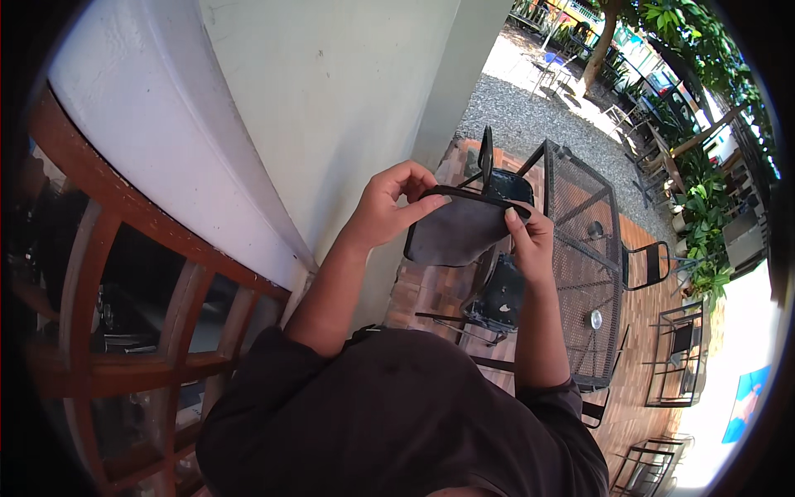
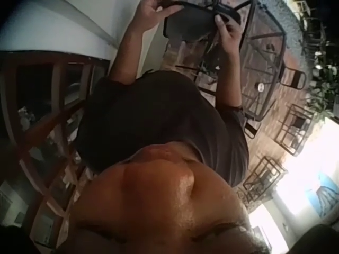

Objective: Wiping down and inspecting chairs in an outdoor seating area of a cafe.

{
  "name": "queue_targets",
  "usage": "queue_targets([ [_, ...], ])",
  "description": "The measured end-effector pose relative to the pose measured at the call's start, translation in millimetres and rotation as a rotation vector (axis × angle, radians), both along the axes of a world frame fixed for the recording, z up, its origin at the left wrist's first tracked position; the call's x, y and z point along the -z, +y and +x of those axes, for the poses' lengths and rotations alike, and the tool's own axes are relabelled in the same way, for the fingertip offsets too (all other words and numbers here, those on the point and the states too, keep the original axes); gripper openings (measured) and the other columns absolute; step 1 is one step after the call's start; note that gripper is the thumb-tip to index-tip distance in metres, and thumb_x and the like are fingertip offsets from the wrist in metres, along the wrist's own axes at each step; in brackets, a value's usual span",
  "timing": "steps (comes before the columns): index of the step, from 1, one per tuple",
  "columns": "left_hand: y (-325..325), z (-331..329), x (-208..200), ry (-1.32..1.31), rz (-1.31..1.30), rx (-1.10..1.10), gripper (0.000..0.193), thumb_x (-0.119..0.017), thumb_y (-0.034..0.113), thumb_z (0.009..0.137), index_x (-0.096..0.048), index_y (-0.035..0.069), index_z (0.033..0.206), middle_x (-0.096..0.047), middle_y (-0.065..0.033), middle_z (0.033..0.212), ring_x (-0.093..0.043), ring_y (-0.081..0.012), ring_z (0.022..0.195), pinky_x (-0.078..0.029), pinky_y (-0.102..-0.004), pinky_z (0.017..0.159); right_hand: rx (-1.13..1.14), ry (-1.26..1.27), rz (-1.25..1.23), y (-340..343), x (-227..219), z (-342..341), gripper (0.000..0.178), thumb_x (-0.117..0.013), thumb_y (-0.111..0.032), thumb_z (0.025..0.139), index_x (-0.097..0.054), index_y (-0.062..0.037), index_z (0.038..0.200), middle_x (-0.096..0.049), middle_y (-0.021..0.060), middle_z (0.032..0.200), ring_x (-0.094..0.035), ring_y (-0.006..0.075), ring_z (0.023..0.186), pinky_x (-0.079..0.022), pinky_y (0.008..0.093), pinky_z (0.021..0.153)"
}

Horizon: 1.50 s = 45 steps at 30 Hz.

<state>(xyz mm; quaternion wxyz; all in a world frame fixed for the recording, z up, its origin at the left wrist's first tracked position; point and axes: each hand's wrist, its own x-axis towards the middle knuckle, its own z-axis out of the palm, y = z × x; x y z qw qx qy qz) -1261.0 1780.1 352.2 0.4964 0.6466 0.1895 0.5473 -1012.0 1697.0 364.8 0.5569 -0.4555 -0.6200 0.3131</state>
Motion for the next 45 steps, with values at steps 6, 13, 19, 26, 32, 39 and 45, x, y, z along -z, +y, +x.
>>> queue_targets([
  [6,-13.9,1.2,-3.9,0.076,-0.008,0.121,0.018,-0.076,-0.003,0.085,-0.061,0.003,0.094,-0.061,0.0017,0.086,-0.056,-0.0051,0.076,-0.046,-0.0232,0.069,-0.081,-0.197,-0.01,-2.9,-22.5,-12.0,0.028,-0.073,0.001,0.087,-0.067,0.0013,0.114,-0.07,0.0059,0.106,-0.066,0.0119,0.097,-0.053,0.0271,0.086],
  [13,-22.4,6.9,-4.0,0.07,-0.17,0.19,0.026,-0.077,-0.003,0.084,-0.057,0.005,0.098,-0.06,0.0013,0.088,-0.057,-0.0041,0.079,-0.046,-0.0217,0.068,-0.153,-0.281,-0.035,-4.1,-15.7,-32.0,0.024,-0.069,0.002,0.089,-0.067,0.0011,0.112,-0.069,0.0048,0.099,-0.066,0.011,0.092,-0.052,0.0251,0.082],
  [19,-25.3,7.2,13.8,-0.012,-0.294,0.307,0.027,-0.077,-0.003,0.083,-0.056,0.005,0.098,-0.061,0.0015,0.092,-0.06,-0.006,0.085,-0.05,-0.0229,0.076,-0.129,-0.261,0.005,-0.7,-1.6,-32.4,0.021,-0.066,0.003,0.089,-0.067,0.0012,0.11,-0.068,0.0053,0.093,-0.064,0.0108,0.085,-0.05,0.0249,0.074],
  [26,-30.1,5.9,23.6,-0.072,-0.344,0.401,0.025,-0.073,-0.007,0.085,-0.058,0.003,0.104,-0.063,-0.0026,0.1,-0.062,-0.0105,0.095,-0.052,-0.0275,0.086,-0.112,-0.223,-0.017,-3.6,3.1,-31.4,0.018,-0.067,-0.002,0.083,-0.069,-0.0014,0.102,-0.064,0.0058,0.082,-0.058,0.012,0.071,-0.045,0.0262,0.063],
  [32,-29.9,8.5,34.1,-0.11,-0.281,0.352,0.028,-0.073,-0.006,0.084,-0.055,0.004,0.104,-0.062,-0.0025,0.1,-0.062,-0.0105,0.095,-0.052,-0.0274,0.087,-0.094,-0.306,0.058,-2.0,-3.4,-35.1,0.017,-0.074,-0.004,0.082,-0.071,-0.0019,0.099,-0.064,0.0058,0.079,-0.057,0.013,0.069,-0.044,0.0278,0.062],
  [39,-33.2,8.7,37.7,-0.122,-0.241,0.343,0.031,-0.073,-0.006,0.085,-0.052,0.006,0.105,-0.063,-0.0018,0.099,-0.062,-0.0093,0.093,-0.052,-0.0261,0.083,-0.135,-0.351,0.085,-0.3,-8.7,-36.1,0.014,-0.076,-0.006,0.084,-0.071,-0.0006,0.096,-0.065,0.0072,0.08,-0.06,0.0188,0.072,-0.046,0.0301,0.065],
  [45,-35.9,5.2,40.0,0.043,-0.23,0.164,0.028,-0.076,-0.003,0.083,-0.061,0.004,0.106,-0.067,-0.0032,0.098,-0.063,-0.0102,0.091,-0.051,-0.0274,0.081,-0.097,-0.421,0.061,-2.5,-15.6,-30.9,0.007,-0.069,-0.004,0.091,-0.066,0.0002,0.096,-0.064,0.0038,0.087,-0.058,0.0103,0.08,-0.045,0.0245,0.073],
])
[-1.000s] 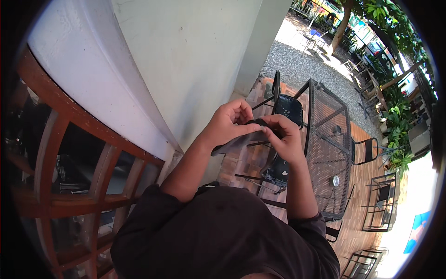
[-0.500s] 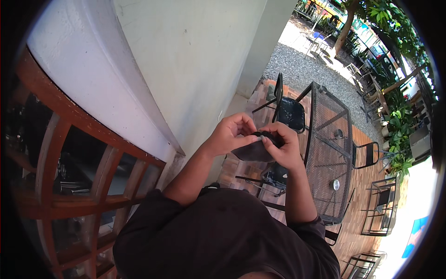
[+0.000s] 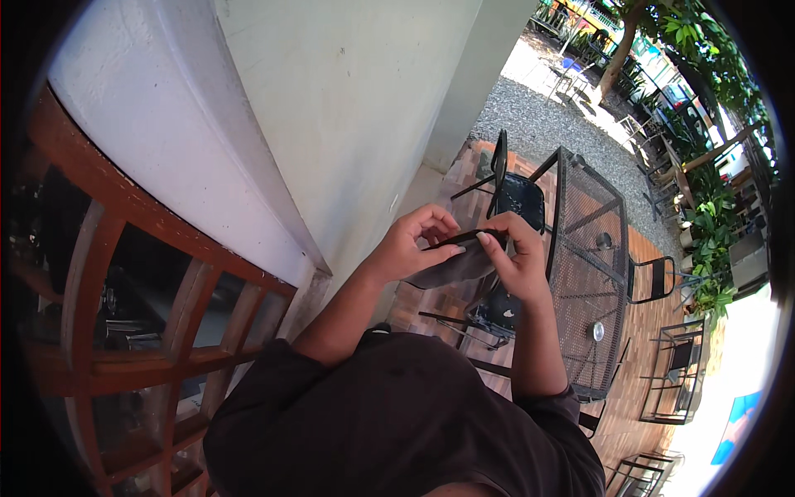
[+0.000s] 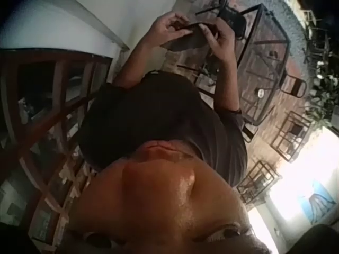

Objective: Wiping down and inspecting chairs in an outdoor seating area of a cafe.

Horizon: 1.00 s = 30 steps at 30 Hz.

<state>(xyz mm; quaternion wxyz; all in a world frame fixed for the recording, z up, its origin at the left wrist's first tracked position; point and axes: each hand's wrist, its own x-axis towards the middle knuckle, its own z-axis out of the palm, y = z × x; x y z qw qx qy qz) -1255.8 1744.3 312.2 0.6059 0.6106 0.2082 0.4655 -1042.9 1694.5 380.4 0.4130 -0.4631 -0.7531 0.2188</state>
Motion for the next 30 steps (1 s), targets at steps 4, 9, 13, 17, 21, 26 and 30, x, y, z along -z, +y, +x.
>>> queue_targets([
  [4,3.2,-11.8,16.9,0.167,0.086,-0.016,0.022,-0.079,0.001,0.082,-0.068,0.002,0.101,-0.07,-0.0025,0.093,-0.065,-0.0092,0.086,-0.052,-0.0263,0.078,0.07,0.141,-0.04,-2.1,-5.7,13.6,0.009,-0.058,-0.006,0.1,-0.059,0.0002,0.106,-0.059,0.0007,0.094,-0.051,0.0065,0.084,-0.042,0.0217,0.076],
  [9,6.4,-22.5,28.2,0.111,0.073,-0.11,0.02,-0.079,0.003,0.083,-0.072,0.002,0.102,-0.072,-0.0025,0.09,-0.065,-0.0091,0.083,-0.051,-0.0262,0.076,0.199,0.191,0.066,-1.0,-14.5,28.6,0.01,-0.052,-0.009,0.103,-0.057,-0.001,0.108,-0.057,-0.0004,0.094,-0.049,0.0058,0.086,-0.039,0.0209,0.078],
  [13,7.4,-22.5,32.1,0.174,0.128,-0.126,0.02,-0.079,0.004,0.082,-0.073,0.003,0.101,-0.072,-0.0024,0.088,-0.065,-0.0095,0.082,-0.05,-0.0266,0.075,0.235,0.259,0.124,-1.1,-15.5,41.4,0.012,-0.052,-0.011,0.104,-0.057,-0.0013,0.109,-0.057,0.0,0.095,-0.05,0.0062,0.088,-0.039,0.0213,0.08],
  [17,8.3,-21.5,36.9,0.226,0.17,-0.145,0.018,-0.079,0.003,0.082,-0.074,0.005,0.099,-0.071,-0.0026,0.086,-0.065,-0.0101,0.08,-0.048,-0.0267,0.075,0.26,0.27,0.158,-4.7,-20.7,43.5,0.012,-0.053,-0.012,0.104,-0.057,-0.0012,0.108,-0.057,0.0001,0.095,-0.051,0.0065,0.088,-0.04,0.0216,0.08],
  [21,12.6,-22.1,44.2,0.321,0.211,-0.16,0.017,-0.078,0.007,0.084,-0.074,0.004,0.1,-0.071,-0.003,0.085,-0.066,-0.0109,0.078,-0.048,-0.0262,0.07,0.3,0.223,0.166,-8.0,-17.5,46.0,0.01,-0.055,-0.009,0.103,-0.058,-0.001,0.108,-0.058,0.0,0.096,-0.052,0.0062,0.088,-0.041,0.0214,0.08],
  [26,16.1,-16.1,59.5,0.28,0.106,-0.213,0.015,-0.076,0.008,0.086,-0.073,0.003,0.1,-0.072,-0.0031,0.086,-0.064,-0.0097,0.076,-0.05,-0.0265,0.069,0.363,0.184,0.208,-8.2,-9.4,44.4,0.01,-0.058,-0.008,0.102,-0.059,-0.0005,0.108,-0.059,-0.0001,0.096,-0.053,0.0057,0.089,-0.041,0.0206,0.081],
  [30,17.6,-12.4,67.1,0.211,0.079,-0.305,0.014,-0.074,0.008,0.088,-0.072,0.002,0.101,-0.074,-0.0039,0.089,-0.063,-0.0084,0.074,-0.051,-0.0262,0.07,0.373,0.185,0.179,-10.7,-9.7,45.7,0.011,-0.064,-0.004,0.098,-0.06,0.0005,0.107,-0.06,-0.0002,0.095,-0.054,0.0058,0.087,-0.043,0.0199,0.08],
])
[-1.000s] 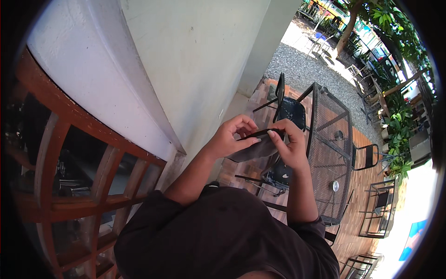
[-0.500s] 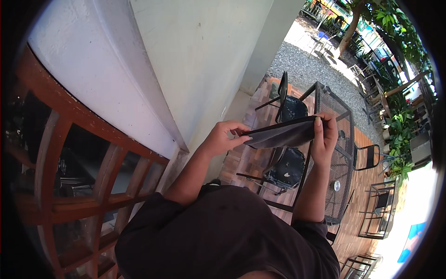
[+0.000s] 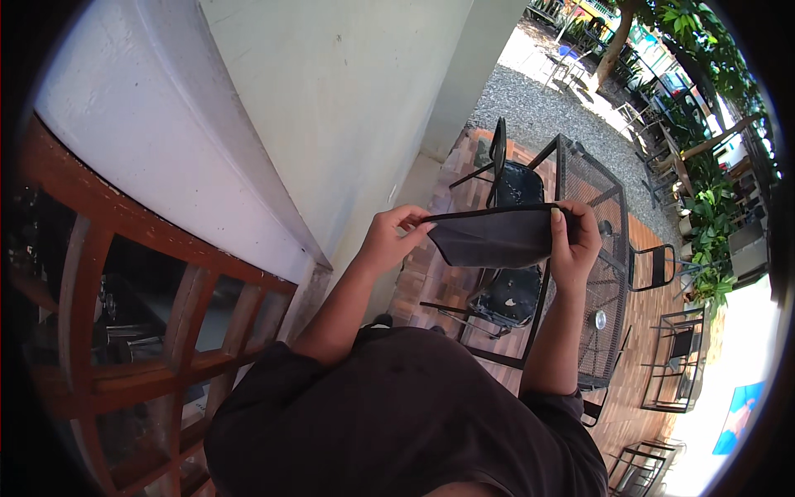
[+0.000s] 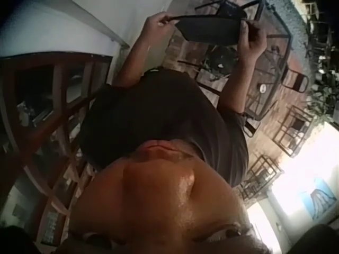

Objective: Wiping down and inspecting chairs in an outdoor seating area of a cafe.

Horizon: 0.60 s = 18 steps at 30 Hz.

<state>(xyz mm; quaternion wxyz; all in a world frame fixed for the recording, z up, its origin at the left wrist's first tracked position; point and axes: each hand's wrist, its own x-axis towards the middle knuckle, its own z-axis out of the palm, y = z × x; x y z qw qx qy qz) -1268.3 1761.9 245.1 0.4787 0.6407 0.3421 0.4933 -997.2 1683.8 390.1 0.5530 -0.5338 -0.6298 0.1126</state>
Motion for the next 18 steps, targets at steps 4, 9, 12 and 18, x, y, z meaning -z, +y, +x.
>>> queue_targets([
  [4,1.9,-0.7,1.6,-0.035,-0.006,-0.018,0.013,-0.073,0.006,0.089,-0.072,0.001,0.101,-0.074,-0.0043,0.089,-0.064,-0.0086,0.076,-0.051,-0.0253,0.071,-0.038,-0.021,-0.026,0.5,0.7,3.0,0.014,-0.068,-0.002,0.094,-0.061,0.0008,0.106,-0.061,-0.0006,0.093,-0.056,0.006,0.087,-0.044,0.02,0.079],
  [9,5.8,-2.4,1.9,-0.077,-0.005,-0.036,0.013,-0.071,0.0,0.09,-0.068,0.0,0.102,-0.071,-0.0026,0.092,-0.065,-0.0076,0.083,-0.049,-0.0235,0.073,-0.031,-0.043,-0.043,3.4,5.9,9.0,0.016,-0.07,-0.002,0.094,-0.06,0.0003,0.106,-0.061,-0.0006,0.093,-0.056,0.0063,0.087,-0.044,0.0203,0.08],
  [12,8.1,-2.3,4.3,-0.085,0.0,-0.037,0.013,-0.072,0.0,0.09,-0.068,0.0,0.102,-0.071,-0.0028,0.093,-0.065,-0.0079,0.084,-0.049,-0.0239,0.073,-0.012,-0.044,-0.014,5.1,8.4,11.2,0.015,-0.069,-0.003,0.095,-0.06,0.0,0.107,-0.06,-0.0006,0.094,-0.056,0.0064,0.086,-0.044,0.0205,0.08],
  [18,10.2,2.6,2.8,-0.096,0.02,-0.064,0.011,-0.072,0.001,0.09,-0.068,0.0,0.101,-0.071,-0.0027,0.091,-0.065,-0.0083,0.082,-0.05,-0.0242,0.075,-0.011,0.05,-0.032,2.1,9.9,13.7,0.014,-0.068,-0.004,0.096,-0.06,-0.0005,0.107,-0.059,-0.0012,0.093,-0.055,0.0053,0.086,-0.043,0.0201,0.078],
])
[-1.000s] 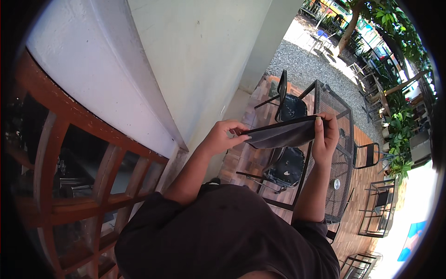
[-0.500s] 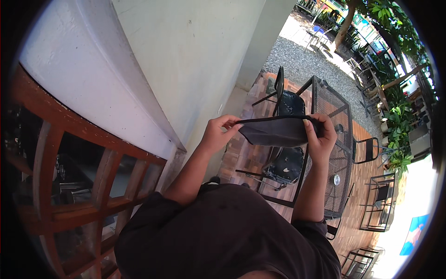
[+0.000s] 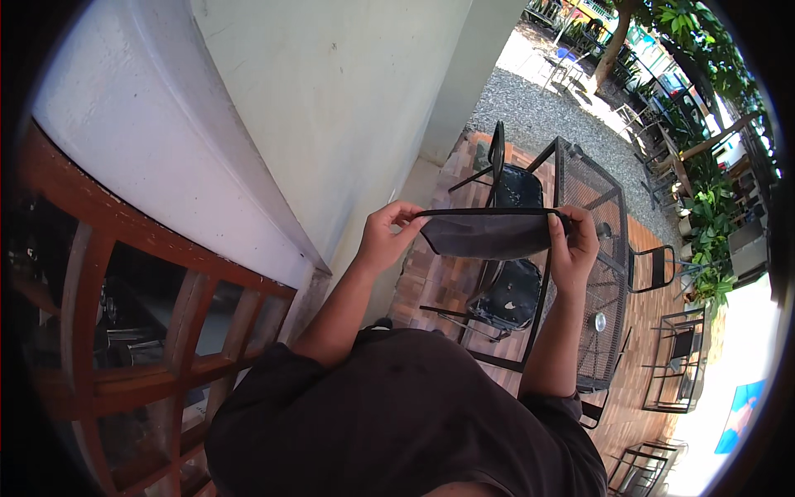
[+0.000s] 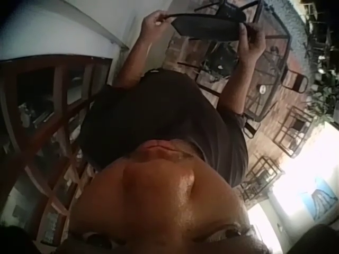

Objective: Wiping down and inspecting chairs in an outdoor seating area of a cafe.

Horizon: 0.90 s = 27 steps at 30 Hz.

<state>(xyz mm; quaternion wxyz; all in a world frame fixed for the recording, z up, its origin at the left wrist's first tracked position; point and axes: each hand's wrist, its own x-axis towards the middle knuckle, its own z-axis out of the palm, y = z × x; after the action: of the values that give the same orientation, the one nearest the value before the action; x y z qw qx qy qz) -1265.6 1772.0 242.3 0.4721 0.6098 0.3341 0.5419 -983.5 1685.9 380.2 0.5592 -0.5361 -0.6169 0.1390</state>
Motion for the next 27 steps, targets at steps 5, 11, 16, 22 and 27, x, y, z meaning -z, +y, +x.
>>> queue_targets([
  [5,0.2,0.0,-1.6,-0.024,0.007,-0.045,0.008,-0.071,0.001,0.091,-0.068,0.0,0.098,-0.071,-0.0031,0.09,-0.065,-0.0078,0.081,-0.051,-0.0249,0.075,0.05,-0.139,-0.007,-1.6,0.3,8.4,0.014,-0.07,-0.005,0.094,-0.062,-0.0008,0.104,-0.059,-0.0032,0.088,-0.053,0.0041,0.081,-0.042,0.0193,0.074],
  [11,7.1,-5.1,1.7,-0.072,-0.042,-0.089,0.008,-0.07,0.002,0.092,-0.063,0.001,0.096,-0.069,-0.0012,0.088,-0.062,-0.0066,0.08,-0.05,-0.0243,0.075,0.005,-0.229,-0.321,-7.7,-5.4,10.6,0.014,-0.073,-0.001,0.089,-0.066,-0.0001,0.101,-0.06,-0.003,0.081,-0.053,0.0039,0.073,-0.042,0.0202,0.066],
  [16,10.4,-5.3,12.9,-0.087,-0.142,0.019,0.01,-0.068,0.0,0.092,-0.061,0.002,0.099,-0.065,-0.0001,0.091,-0.06,-0.0056,0.084,-0.048,-0.0234,0.077,0.003,-0.332,-0.292,-8.4,22.7,20.8,0.014,-0.073,0.0,0.086,-0.068,0.0005,0.099,-0.063,-0.0006,0.082,-0.055,0.0053,0.074,-0.045,0.0223,0.066],
  [22,-1.8,-3.7,3.1,-0.19,-0.232,0.18,0.002,-0.051,0.003,0.09,-0.051,0.005,0.09,-0.049,0.0034,0.084,-0.044,-0.0047,0.077,-0.037,-0.0227,0.071,-0.065,-0.077,-0.336,-14.7,34.1,22.4,0.012,-0.072,-0.001,0.089,-0.066,0.0027,0.099,-0.067,0.002,0.086,-0.061,0.0062,0.076,-0.049,0.0218,0.068],
  [27,-4.2,1.2,12.4,-0.084,-0.156,0.21,0.01,-0.049,0.012,0.092,-0.05,0.004,0.086,-0.044,0.0029,0.077,-0.041,-0.0062,0.075,-0.037,-0.0241,0.07,-0.155,0.146,-0.413,-13.6,41.8,16.9,0.011,-0.072,-0.006,0.093,-0.062,-0.0016,0.091,-0.06,-0.0063,0.081,-0.054,0.0011,0.073,-0.043,0.0185,0.066],
])
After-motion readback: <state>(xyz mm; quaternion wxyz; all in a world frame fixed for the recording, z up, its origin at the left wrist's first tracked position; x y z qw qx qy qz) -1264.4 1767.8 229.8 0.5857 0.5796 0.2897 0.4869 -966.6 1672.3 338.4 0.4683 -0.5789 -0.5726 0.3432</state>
